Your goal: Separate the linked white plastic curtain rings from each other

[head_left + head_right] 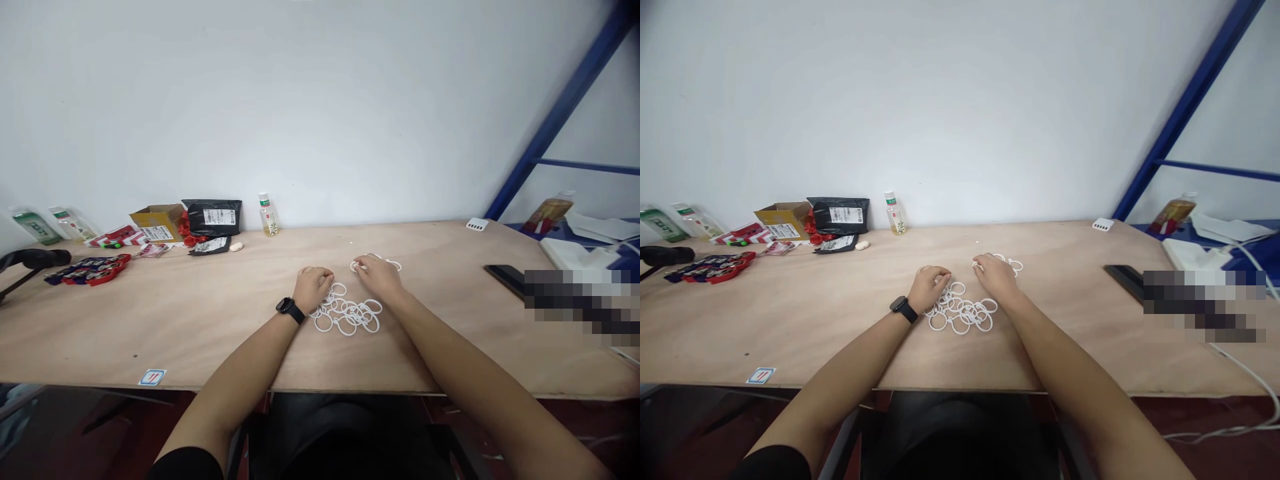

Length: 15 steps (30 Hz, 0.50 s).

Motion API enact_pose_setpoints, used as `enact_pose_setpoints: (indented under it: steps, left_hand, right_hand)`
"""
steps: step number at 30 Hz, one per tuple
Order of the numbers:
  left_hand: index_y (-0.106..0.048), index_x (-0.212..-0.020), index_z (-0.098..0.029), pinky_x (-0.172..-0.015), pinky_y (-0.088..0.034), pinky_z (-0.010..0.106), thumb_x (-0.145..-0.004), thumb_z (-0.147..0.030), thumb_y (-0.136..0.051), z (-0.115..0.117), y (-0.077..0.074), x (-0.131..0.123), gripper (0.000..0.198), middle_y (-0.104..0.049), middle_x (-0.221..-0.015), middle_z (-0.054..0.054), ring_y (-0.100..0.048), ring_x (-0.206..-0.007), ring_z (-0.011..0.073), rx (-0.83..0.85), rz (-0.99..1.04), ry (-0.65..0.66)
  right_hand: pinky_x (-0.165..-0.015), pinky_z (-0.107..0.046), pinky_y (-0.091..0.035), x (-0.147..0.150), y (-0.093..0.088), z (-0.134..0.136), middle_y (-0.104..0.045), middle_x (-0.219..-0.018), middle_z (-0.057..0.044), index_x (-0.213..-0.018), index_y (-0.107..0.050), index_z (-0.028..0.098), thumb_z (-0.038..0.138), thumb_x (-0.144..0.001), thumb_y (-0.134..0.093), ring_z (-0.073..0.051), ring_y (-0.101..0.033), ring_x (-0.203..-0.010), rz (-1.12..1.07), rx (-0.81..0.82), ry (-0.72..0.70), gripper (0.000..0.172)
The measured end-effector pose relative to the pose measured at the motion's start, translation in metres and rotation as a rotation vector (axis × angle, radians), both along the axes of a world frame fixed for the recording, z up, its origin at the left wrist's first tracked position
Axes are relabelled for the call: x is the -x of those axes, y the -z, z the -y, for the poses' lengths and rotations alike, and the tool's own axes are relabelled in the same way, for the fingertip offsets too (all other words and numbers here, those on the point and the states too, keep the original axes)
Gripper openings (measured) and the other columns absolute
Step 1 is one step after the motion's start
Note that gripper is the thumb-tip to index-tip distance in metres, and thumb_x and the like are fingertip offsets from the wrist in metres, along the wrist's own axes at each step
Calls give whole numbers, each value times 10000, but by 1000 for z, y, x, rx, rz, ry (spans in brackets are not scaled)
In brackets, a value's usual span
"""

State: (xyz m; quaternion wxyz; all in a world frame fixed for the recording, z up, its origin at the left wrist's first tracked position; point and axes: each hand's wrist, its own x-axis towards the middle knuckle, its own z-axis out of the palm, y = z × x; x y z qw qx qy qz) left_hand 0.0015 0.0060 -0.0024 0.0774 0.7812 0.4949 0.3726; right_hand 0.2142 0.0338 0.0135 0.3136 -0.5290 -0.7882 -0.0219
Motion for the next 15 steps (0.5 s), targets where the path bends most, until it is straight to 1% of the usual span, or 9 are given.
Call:
enact_pose_setpoints:
  steps: [2,4,7,9,12,15]
  left_hand:
    - [-688,-910,-219,-941,-432,363,-903,-300,-518,0,0,0,189,-725,-940,21,-635,-946,191,31,-33,8]
    - [-689,-923,-217,-917,-445,346,-902,-287,-507,0,0,-1,196,-725,-943,23,-641,-931,188,49,-58,15]
    - [-688,-936,-212,-877,-459,317,-909,-259,-476,0,-2,-2,219,-725,-943,23,-648,-902,177,61,-70,10]
    - [-686,-945,-208,-862,-463,303,-911,-258,-465,1,-2,-1,230,-724,-950,27,-649,-897,171,69,-73,-2]
    - [-687,-945,-215,-847,-465,300,-907,-272,-465,1,-2,-1,232,-725,-944,22,-651,-891,173,116,-114,2]
    - [-691,-925,-233,-852,-459,312,-903,-276,-459,1,0,-2,236,-728,-925,9,-652,-885,181,167,-181,29]
  right_hand:
    - [-779,-317,-456,0,3,-2,-701,-1005,-80,-1005,-690,194,241,-862,-563,-224,-629,-933,14,54,-67,197]
    - [-811,-311,-460,6,7,0,-696,-1009,-71,-1021,-691,199,237,-855,-571,-209,-627,-941,20,111,-215,208]
    - [-866,-312,-458,21,16,5,-675,-1076,-68,-1084,-680,219,197,-844,-562,-202,-609,-1000,63,170,-449,268]
    - [-892,-313,-453,28,21,7,-655,-1130,-71,-1100,-678,226,163,-835,-551,-201,-596,-1036,83,198,-528,300]
    - [-894,-303,-447,30,25,7,-648,-1129,-65,-1038,-699,234,159,-836,-543,-196,-594,-1032,98,239,-534,266]
    - [-837,-286,-447,25,22,5,-653,-1040,-56,-945,-705,233,179,-815,-575,-190,-607,-961,114,268,-453,191]
